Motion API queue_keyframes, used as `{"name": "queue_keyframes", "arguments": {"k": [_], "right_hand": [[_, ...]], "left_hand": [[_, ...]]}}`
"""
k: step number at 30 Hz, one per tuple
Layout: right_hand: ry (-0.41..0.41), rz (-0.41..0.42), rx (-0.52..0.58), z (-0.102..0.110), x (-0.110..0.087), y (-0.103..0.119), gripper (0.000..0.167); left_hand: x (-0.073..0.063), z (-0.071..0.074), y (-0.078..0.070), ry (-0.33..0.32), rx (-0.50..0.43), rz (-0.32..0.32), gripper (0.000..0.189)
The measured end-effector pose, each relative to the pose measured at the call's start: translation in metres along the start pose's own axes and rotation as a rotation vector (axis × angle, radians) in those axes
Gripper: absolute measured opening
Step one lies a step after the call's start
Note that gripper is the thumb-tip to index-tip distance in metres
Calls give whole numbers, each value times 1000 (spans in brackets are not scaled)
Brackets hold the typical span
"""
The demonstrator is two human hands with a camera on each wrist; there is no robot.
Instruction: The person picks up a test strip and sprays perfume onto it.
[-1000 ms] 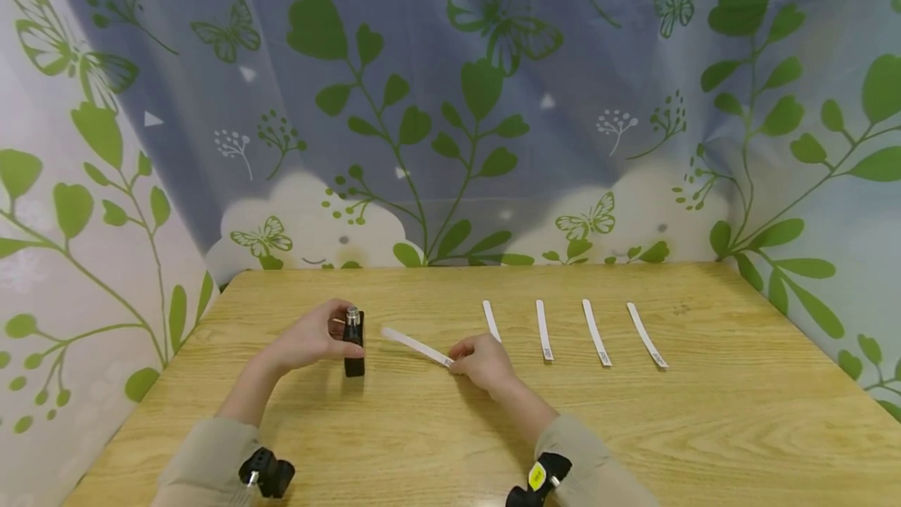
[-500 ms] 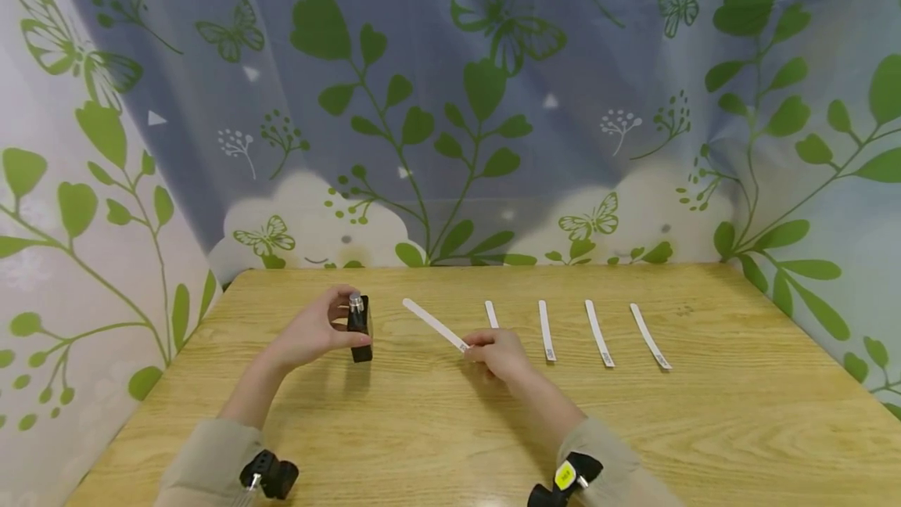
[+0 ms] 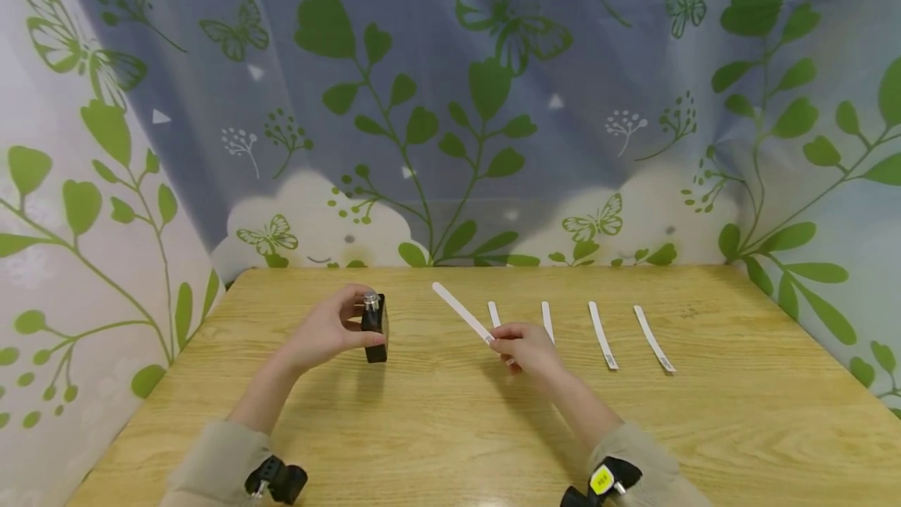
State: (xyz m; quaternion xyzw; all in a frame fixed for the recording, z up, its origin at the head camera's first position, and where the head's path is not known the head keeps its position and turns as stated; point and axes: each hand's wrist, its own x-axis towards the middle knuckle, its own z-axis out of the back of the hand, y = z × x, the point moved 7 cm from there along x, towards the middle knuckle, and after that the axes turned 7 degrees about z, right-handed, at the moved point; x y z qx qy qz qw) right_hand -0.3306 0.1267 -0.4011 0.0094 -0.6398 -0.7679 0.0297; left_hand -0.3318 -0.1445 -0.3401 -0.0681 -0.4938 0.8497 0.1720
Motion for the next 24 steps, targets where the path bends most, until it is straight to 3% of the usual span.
{"name": "queue_keyframes", "arguments": {"k": [9, 16, 24], "right_hand": [[18, 15, 17, 15, -5, 4, 18], [26, 16, 12, 21, -9, 2, 19], [3, -5, 36, 28, -11, -3, 20]], "left_hand": [[-3, -14, -19, 36, -37, -68, 58], [-2, -23, -26, 55, 19, -140, 56], [-2, -33, -28, 93, -1, -139, 56]]}}
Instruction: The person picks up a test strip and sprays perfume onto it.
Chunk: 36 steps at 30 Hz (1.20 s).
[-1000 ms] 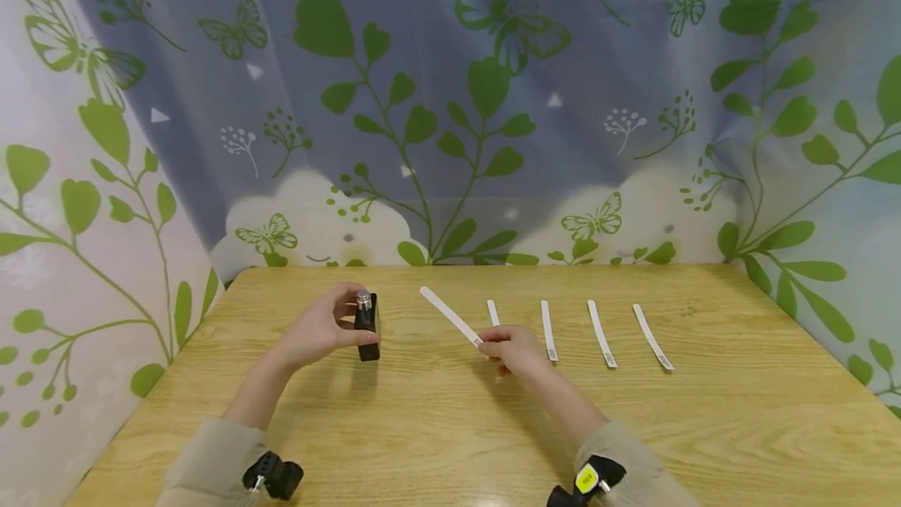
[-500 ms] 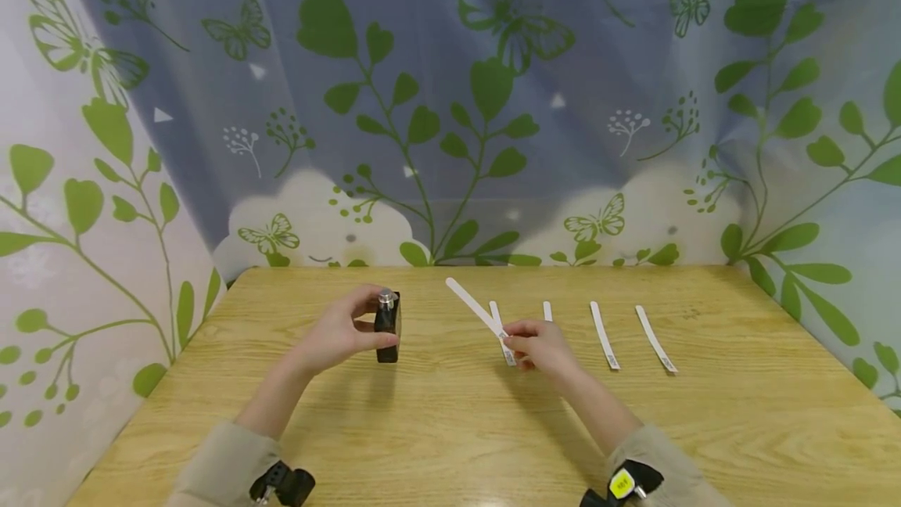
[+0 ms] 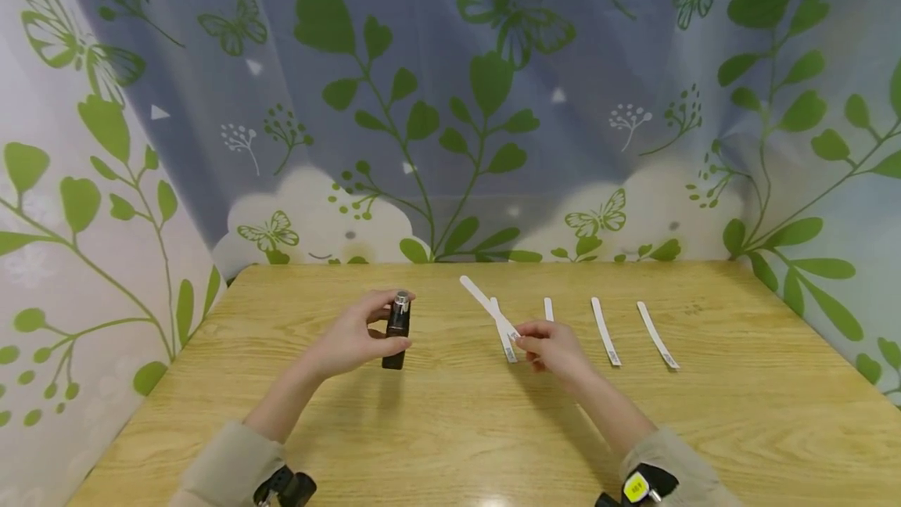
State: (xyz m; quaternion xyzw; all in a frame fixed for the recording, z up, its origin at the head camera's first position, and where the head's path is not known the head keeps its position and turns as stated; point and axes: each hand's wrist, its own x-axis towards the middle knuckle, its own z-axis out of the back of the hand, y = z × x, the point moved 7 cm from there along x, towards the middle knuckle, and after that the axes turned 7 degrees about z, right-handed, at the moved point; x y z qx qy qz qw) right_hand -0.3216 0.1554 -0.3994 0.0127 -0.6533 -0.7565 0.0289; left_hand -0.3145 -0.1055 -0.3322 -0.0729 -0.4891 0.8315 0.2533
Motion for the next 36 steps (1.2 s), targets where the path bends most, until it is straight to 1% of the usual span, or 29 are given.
{"name": "queue_keyframes", "arguments": {"k": [6, 11, 14, 16, 18, 23, 25, 27, 31, 34, 36], "right_hand": [[-4, -10, 1, 2, -1, -1, 23], [-6, -4, 2, 2, 1, -1, 22], [0, 0, 1, 2, 2, -1, 21], [4, 3, 1, 1, 2, -2, 20], [5, 4, 5, 1, 2, -3, 19], [8, 7, 6, 0, 3, -6, 20], [4, 7, 5, 0, 3, -8, 20], [1, 8, 4, 0, 4, -9, 19], [-3, 8, 5, 0, 4, -11, 19], [3, 14, 4, 0, 4, -11, 19], [5, 18, 5, 0, 4, -10, 19]], "left_hand": [[3, -7, -4, 56, -47, -14, 60], [3, -13, -7, 104, -158, -14, 55], [2, -15, -8, 107, -209, -23, 49], [2, -16, -7, 104, -222, -27, 46], [2, -16, -6, 102, -225, -45, 45], [2, -16, -4, 98, -233, -65, 47], [3, -15, -3, 90, -231, -56, 49], [4, -15, -2, 85, -239, -33, 51], [6, -16, -2, 84, -284, -8, 57], [7, -18, -2, 84, -306, -19, 58], [7, -18, -2, 81, -298, -28, 58]]}}
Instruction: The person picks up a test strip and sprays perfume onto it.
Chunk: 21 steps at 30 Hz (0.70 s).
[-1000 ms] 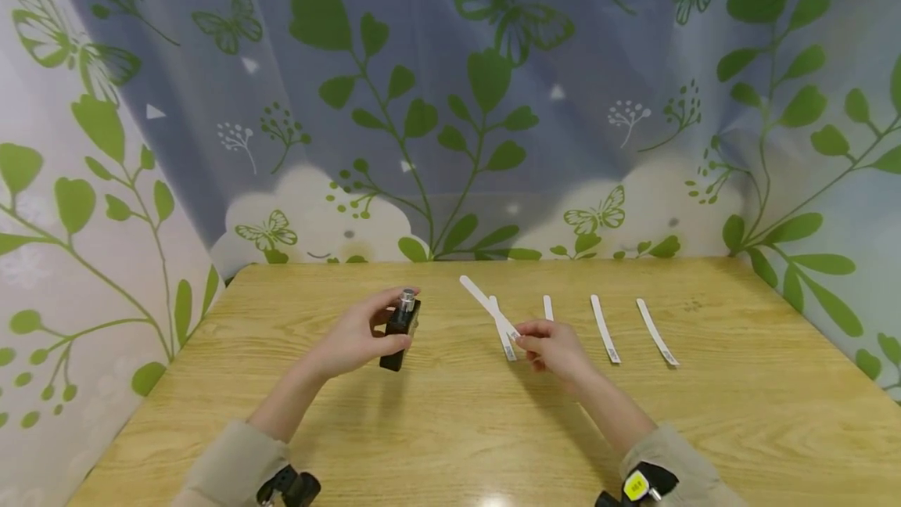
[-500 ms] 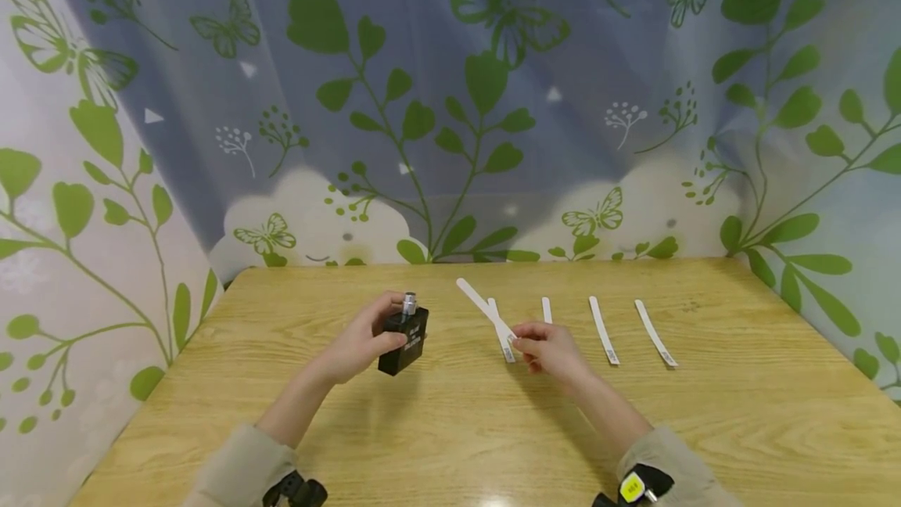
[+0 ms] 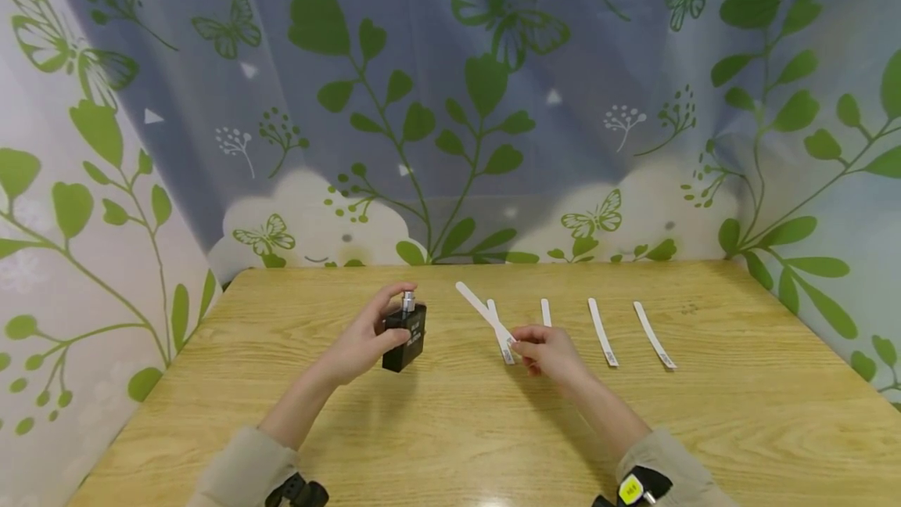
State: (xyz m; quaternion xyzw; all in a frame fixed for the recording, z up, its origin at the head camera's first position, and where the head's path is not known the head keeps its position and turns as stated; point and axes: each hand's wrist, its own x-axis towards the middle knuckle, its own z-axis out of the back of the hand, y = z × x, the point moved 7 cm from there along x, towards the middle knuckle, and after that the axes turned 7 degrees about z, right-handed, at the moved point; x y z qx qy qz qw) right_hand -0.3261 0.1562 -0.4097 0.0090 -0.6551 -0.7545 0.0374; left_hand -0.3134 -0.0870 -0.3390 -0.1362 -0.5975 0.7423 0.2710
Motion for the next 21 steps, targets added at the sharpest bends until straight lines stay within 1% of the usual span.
{"name": "queue_keyframes", "arguments": {"k": [3, 10, 14, 18, 21], "right_hand": [[2, 6, 1, 0, 0, 1, 19], [3, -3, 33, -1, -1, 2, 18], [14, -7, 50, -1, -4, 4, 18], [16, -24, 55, 1, -6, 4, 15], [36, -35, 35, 3, -11, 4, 11]], "left_hand": [[1, 0, 1, -2, 18, -1, 58], [1, 2, 3, -36, 115, 49, 60], [2, 0, 2, -27, 159, 30, 60], [2, -3, 2, -10, 166, 29, 59], [2, -5, 0, -5, 173, 25, 59]]}}
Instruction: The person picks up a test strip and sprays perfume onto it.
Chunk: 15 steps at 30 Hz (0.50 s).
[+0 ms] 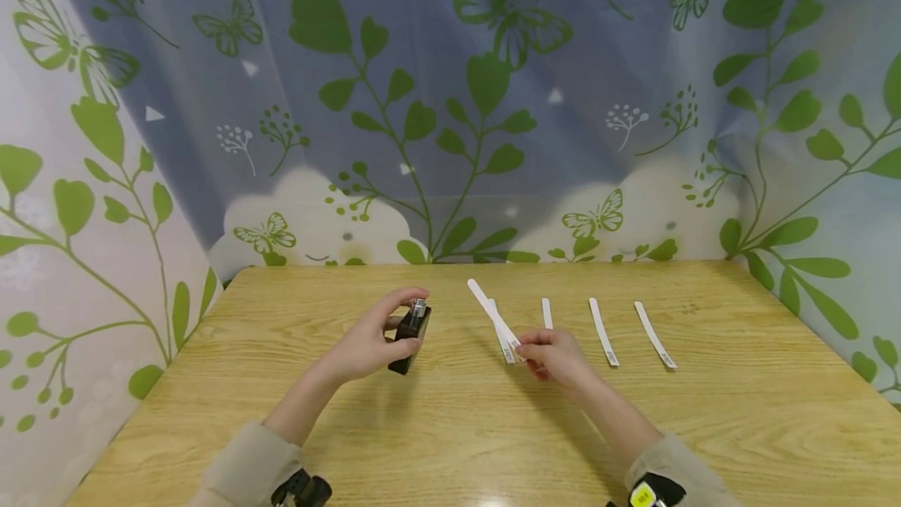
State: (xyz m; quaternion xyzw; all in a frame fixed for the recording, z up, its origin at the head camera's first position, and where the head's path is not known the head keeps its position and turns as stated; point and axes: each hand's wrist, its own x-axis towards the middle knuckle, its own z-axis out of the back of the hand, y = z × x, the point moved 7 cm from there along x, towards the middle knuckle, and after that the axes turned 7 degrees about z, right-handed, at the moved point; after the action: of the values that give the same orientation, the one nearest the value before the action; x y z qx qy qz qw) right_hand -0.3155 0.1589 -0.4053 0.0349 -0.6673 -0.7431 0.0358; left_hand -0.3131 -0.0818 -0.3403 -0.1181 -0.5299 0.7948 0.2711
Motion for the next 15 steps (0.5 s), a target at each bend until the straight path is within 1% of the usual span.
{"name": "queue_keyframes", "arguments": {"k": [3, 6, 10, 15], "right_hand": [[26, -1, -48, 1, -6, 2, 10], [49, 5, -96, 3, -13, 4, 13], [69, 23, -138, 5, -21, 9, 16], [91, 60, -164, 5, -30, 16, 19]], "left_hand": [[0, -1, -2, -6, 22, -18, 59], [-1, -2, -5, -8, 30, -28, 59], [-3, -4, -7, -1, 15, -26, 60], [-4, -5, -10, 5, 1, -26, 59]]}}
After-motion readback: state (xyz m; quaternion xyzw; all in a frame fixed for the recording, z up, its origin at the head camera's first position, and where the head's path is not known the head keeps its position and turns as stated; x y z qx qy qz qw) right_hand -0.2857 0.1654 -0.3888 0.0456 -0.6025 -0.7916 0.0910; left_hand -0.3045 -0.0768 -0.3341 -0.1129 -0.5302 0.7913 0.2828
